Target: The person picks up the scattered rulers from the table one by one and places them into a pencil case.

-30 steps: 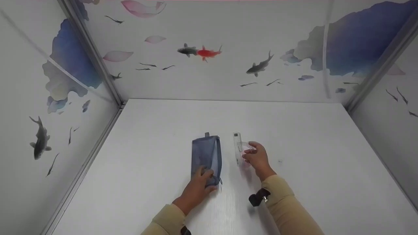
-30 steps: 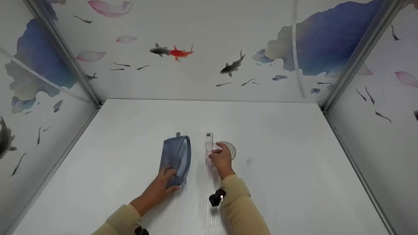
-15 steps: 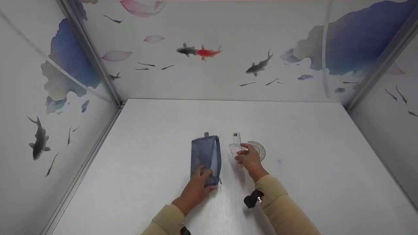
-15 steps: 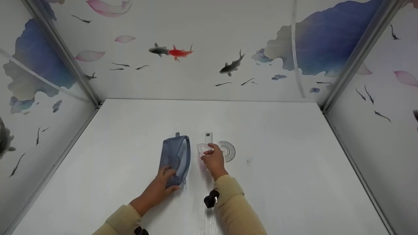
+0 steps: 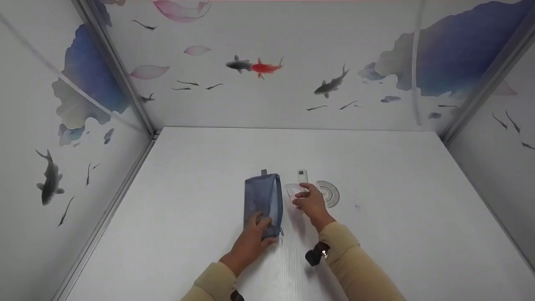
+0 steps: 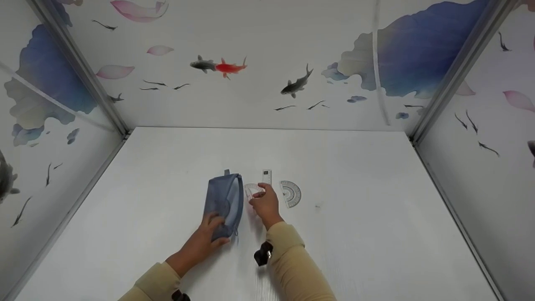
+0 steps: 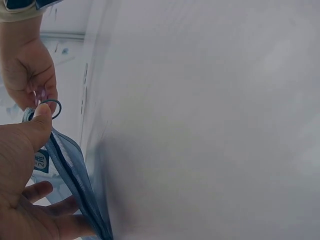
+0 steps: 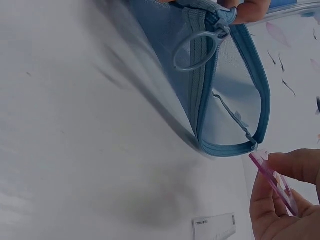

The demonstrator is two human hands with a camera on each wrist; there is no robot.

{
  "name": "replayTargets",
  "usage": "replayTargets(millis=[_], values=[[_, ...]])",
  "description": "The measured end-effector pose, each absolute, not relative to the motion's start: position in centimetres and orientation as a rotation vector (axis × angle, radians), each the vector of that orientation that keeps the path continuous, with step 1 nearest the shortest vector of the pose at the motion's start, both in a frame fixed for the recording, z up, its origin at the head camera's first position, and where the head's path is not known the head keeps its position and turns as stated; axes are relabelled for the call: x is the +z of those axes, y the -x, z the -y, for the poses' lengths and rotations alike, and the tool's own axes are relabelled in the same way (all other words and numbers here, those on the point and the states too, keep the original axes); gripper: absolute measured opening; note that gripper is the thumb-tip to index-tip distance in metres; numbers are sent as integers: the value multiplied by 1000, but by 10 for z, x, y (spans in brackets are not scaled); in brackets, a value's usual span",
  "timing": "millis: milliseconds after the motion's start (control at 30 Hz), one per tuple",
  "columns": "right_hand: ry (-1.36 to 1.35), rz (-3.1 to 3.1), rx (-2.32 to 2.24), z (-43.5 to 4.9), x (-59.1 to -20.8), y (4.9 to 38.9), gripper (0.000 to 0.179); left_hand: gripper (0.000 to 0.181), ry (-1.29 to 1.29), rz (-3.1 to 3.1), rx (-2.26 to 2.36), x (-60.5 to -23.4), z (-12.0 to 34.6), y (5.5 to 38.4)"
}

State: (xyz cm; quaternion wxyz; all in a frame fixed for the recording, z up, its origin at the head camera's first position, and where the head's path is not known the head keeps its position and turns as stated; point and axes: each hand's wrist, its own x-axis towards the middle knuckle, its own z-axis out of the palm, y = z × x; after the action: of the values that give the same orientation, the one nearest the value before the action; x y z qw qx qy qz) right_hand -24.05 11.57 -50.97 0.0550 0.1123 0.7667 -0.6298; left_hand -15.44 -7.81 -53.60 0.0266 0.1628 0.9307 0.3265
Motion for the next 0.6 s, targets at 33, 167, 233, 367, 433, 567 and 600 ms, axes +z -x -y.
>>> replayTargets(millis=[33, 167, 233, 367, 433, 567, 600], values=[[-338, -2324, -1920, -115, -510, 241, 59, 45, -507, -2877, 1006, -536, 78, 154], [-298, -2301, -1957, -111, -509, 240, 60, 46, -523, -2877, 1015, -536, 79, 153], [-281, -2295, -1962, -109, -510, 240, 60, 46, -531, -2877, 1025, -536, 79, 153], [-247, -2299, -1952, -105, -510, 239, 60, 44, -537, -2884, 1033, -536, 80, 153], [-237, -2304, -1938, -103, -509, 239, 60, 44, -537, -2888, 1039, -535, 80, 153], [-230, -2305, -1925, -98, -506, 238, 60, 42, -540, -2894, 1045, -534, 80, 153], [-229, -2306, -1922, -97, -505, 238, 60, 43, -544, -2895, 1047, -534, 80, 153]])
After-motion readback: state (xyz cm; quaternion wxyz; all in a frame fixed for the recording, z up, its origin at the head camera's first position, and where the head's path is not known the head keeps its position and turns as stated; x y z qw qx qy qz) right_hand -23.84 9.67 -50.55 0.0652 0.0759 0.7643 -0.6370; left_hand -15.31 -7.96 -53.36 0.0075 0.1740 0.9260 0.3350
